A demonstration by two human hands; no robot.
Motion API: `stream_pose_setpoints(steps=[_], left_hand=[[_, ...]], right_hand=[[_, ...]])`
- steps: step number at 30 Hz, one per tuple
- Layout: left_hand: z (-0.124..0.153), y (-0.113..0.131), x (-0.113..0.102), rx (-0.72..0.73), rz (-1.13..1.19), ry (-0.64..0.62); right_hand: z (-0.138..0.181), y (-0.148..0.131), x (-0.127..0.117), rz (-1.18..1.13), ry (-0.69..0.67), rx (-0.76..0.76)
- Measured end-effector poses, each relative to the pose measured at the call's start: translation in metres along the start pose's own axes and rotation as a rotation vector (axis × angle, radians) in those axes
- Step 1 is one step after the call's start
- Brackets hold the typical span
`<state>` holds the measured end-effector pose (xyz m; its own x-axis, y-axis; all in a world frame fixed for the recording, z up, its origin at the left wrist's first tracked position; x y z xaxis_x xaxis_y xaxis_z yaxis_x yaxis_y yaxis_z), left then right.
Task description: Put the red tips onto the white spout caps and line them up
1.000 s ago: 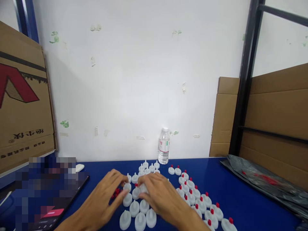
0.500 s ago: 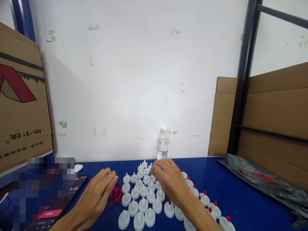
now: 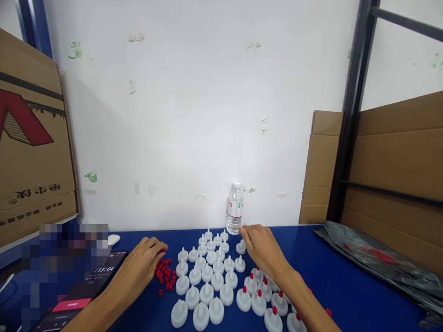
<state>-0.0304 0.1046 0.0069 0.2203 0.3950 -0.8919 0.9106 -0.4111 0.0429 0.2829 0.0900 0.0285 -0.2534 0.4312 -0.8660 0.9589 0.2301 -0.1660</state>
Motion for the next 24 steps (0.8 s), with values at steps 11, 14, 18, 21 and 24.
stream_pose_setpoints(steps=[11,14,18,21,24], left_hand=[[-0.002,-0.009,0.004,-0.036,-0.105,-0.086],[0.001,-0.012,0.001,-0.069,-0.138,-0.096],[0.004,-0.016,0.0,-0.113,-0.168,-0.116],[0.005,-0.018,0.0,-0.123,-0.175,-0.13],[0.004,-0.017,-0.004,-0.118,-0.17,-0.109]], right_hand=[[0.006,0.015,0.022,-0.071,-0.074,0.069],[0.001,0.004,-0.003,-0.084,0.022,0.052],[0.0,-0.008,-0.023,-0.147,0.138,0.055],[0.003,-0.02,-0.025,-0.231,0.191,-0.023],[0.007,-0.032,-0.021,-0.274,0.192,-0.096]])
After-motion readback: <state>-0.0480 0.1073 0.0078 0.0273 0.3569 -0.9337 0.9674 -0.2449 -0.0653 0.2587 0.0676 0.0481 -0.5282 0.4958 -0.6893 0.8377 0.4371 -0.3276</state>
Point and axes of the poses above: each hand's wrist, its own z-axis away from the middle knuckle, its own x-axis out of the palm, y = z × x, the point moved 7 cm from there along -z, towards the middle knuckle, and after that the axes turned 4 degrees about y, right-handed, at the moved point
